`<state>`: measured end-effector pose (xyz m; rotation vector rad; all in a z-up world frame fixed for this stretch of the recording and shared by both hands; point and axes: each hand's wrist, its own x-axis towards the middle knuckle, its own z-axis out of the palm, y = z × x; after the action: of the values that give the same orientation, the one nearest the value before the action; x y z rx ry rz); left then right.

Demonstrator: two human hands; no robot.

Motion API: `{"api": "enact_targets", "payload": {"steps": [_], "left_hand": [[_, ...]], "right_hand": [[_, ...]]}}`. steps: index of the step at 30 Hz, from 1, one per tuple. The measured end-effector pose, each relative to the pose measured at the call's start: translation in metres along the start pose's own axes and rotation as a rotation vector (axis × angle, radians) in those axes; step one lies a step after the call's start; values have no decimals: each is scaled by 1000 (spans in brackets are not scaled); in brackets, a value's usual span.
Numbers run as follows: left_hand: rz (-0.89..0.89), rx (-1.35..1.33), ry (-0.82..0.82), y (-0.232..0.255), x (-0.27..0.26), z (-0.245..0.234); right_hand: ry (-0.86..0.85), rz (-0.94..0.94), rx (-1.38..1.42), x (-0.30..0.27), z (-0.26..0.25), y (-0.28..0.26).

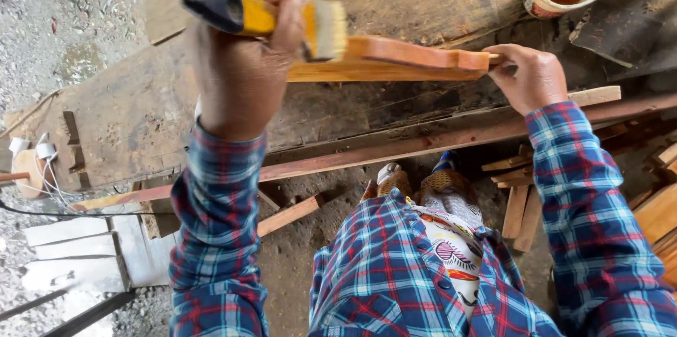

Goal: The person applies a brown finish to a wooden piece using a paintbrush, repeatedly dipping the brush into a container of finish. The person then places the finished piece next to another similar wooden piece on the workbench.

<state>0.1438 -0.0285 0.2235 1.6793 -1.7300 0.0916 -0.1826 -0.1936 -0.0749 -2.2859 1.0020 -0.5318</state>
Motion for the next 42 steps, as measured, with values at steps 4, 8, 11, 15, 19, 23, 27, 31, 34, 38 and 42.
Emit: {"api": "enact_targets", "payload": {"steps": [4, 8, 11, 15, 19, 23, 27, 31, 34, 38, 42], "left_hand": [[-93, -335, 78, 1, -12, 16], [-166, -325, 75, -39, -36, 18], [-196, -274, 138, -78, -56, -1], [-221, 38, 194, -115, -79, -39], [-191, 72, 277, -88, -66, -40], [-123, -271, 221, -62, -45, -5], [-113, -478, 123, -56, -40, 16], [-208, -402, 203, -88, -57, 0], [-143, 25, 270, -78, -58, -15], [-115, -103, 275, -20, -50, -4], [-57, -224, 155, 40, -38, 37]], "right_hand": [[54, -55, 86, -5, 4, -8], [116, -62, 104, -10, 1, -24], [164, -68, 104, -13, -2, -30], [252, -51, 122, -18, 1, -39], [266, 121, 190, -31, -2, -61], [396, 325, 268, -54, 16, -57], [473, 507, 493, -81, 35, -70], [465, 586, 526, -109, 47, -76], [467, 589, 514, -123, 52, -80], [433, 640, 494, -129, 52, -92], [424, 567, 490, -127, 51, -94]]}}
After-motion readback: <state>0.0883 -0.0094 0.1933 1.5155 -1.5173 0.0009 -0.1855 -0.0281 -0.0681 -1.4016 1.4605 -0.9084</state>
